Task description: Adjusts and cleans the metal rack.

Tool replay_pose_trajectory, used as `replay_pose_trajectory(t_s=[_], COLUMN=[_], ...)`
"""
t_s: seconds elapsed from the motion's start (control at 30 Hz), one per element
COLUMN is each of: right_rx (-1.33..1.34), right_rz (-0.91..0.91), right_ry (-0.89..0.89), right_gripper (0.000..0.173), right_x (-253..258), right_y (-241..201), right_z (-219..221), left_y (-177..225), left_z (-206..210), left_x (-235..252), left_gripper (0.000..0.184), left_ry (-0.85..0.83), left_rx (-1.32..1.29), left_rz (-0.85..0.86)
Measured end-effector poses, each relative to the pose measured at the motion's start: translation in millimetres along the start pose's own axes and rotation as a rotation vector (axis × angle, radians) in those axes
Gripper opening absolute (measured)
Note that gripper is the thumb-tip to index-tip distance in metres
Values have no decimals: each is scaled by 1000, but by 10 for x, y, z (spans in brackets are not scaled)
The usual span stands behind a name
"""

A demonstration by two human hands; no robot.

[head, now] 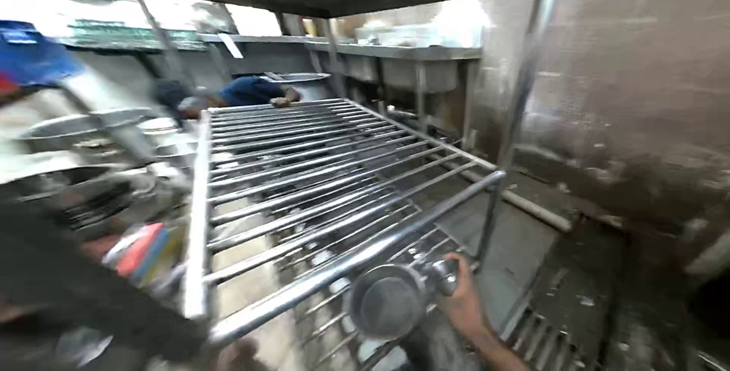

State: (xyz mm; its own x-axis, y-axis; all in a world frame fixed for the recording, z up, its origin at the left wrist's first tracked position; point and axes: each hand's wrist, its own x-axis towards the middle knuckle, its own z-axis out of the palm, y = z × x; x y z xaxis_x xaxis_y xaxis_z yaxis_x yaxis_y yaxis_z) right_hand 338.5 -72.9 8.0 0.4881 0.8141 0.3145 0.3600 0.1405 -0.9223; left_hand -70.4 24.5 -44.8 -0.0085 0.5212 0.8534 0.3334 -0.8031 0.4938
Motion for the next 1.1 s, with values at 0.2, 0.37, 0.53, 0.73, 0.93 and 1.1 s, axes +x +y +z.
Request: replay_pose_trajectory(t_s=[0.2,0.37,0.53,0.73,0.93,1.1], right_rx=[557,1126,1262,1147,1203,1287], right_rz=[314,485,422,503,566,450], right_ry=[-583,-853,-758,-773,-753,-1085], right_gripper=[56,62,42,40,64,33], right_x=[-348,-515,-370,-334,-223,-199], right_y=[35,-295,-606,-982,-1270,-886], right_z=[916,1790,2371,2681,2792,2715], left_y=[785,742,655,578,543,580], left_z=[332,389,327,306,298,319], left_x=[295,364,223,189,139,129], left_gripper=[56,32,44,53,65,61], left_ry=[287,435,457,538,626,652], left_rx=[223,290,170,-42,103,75], left_rz=[-514,-427,-349,-281,-279,-326])
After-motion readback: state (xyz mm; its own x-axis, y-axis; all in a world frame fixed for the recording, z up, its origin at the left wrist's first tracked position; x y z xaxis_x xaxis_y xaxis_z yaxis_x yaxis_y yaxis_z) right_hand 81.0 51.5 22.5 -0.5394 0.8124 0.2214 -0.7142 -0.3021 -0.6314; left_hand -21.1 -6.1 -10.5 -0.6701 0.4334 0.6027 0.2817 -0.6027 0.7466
